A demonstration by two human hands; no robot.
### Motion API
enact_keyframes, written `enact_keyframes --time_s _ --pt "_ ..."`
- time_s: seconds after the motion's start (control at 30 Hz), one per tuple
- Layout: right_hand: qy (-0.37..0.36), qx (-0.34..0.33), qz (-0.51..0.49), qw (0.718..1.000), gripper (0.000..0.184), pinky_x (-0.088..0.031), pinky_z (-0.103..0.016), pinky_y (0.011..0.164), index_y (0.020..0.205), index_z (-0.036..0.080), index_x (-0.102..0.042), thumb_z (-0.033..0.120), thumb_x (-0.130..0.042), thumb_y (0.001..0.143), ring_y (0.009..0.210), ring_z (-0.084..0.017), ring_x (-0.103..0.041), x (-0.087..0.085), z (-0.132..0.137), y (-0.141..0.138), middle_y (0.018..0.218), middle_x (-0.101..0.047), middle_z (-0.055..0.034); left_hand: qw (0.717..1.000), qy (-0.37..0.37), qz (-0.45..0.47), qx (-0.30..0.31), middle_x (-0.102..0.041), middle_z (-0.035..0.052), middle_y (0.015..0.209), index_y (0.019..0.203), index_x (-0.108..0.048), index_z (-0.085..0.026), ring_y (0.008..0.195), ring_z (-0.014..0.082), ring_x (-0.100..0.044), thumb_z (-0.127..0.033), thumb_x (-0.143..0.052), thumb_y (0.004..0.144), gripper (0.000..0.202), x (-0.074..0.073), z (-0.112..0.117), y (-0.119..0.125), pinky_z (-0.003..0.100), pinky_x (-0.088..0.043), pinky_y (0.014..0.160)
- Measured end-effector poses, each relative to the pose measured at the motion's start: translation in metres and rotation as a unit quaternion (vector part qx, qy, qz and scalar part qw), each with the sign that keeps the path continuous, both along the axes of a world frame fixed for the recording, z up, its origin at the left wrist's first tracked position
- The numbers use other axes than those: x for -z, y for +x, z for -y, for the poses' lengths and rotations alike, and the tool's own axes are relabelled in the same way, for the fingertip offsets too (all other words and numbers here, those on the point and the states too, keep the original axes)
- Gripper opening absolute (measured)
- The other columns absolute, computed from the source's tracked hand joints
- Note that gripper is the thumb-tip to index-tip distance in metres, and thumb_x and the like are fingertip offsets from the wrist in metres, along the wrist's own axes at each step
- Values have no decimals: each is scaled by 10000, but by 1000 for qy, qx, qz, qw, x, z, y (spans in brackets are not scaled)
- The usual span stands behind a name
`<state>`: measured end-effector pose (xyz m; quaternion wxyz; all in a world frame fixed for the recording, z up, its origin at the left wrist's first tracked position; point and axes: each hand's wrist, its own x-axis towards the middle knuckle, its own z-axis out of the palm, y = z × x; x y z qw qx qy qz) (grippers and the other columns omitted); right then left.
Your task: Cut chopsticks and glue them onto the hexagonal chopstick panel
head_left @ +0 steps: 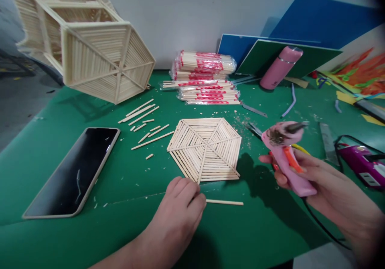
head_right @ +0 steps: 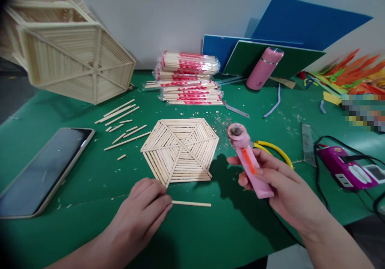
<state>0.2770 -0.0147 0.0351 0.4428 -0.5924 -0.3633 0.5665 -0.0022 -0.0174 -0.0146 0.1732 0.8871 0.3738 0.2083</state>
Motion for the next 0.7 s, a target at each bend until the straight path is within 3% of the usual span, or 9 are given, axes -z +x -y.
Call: enact_keyframes --time_s 0.17,0.27,0.37,0.53,0.7 --pt "18 42 85 995 295 -489 -172 533 928 213 -602 266 -688 651 659 -140 -589 -4 -4 -2 812 -634 -44 1000 4 14 0 -486 47 783 787 -567 -153 758 171 -402 -83 -365 841 221 1 1 0 335 -344 690" --pt "27 -17 116 993 205 -501 -171 576 897 234 -622 328 -636 715 694 -146 -602 3 3 1 804 -649 -38 1000 12 -9 2 -499 44 769 775 -566 -160 752 176 -410 -89 -389 828 199 1 2 -1 353 -333 705" --pt "33 -100 171 980 234 -529 -215 577 988 273 -599 349 -568 769 754 -188 -625 12 20 2 869 -662 -47 1000 24 -17 -10 -490 34 736 747 -557 -165 717 170 -402 -103 -406 817 177 2 3 -3 351 -320 694" --pt "50 -197 315 927 321 -542 -267 681 1135 278 -521 314 -505 816 775 -196 -625 17 49 -11 809 -637 -23 999 32 -20 -28 -477 28 746 720 -539 -170 716 166 -388 -130 -407 816 168 0 2 -3 343 -312 693" --pt "100 -276 418 860 443 -473 -280 867 1251 256 -421 309 -504 819 1040 -210 -557 15 52 -28 1156 -577 -42 999 -19 -41 -25 -469 22 806 751 -540 -180 757 166 -388 -129 -432 796 128 -6 1 -4 347 -319 724"
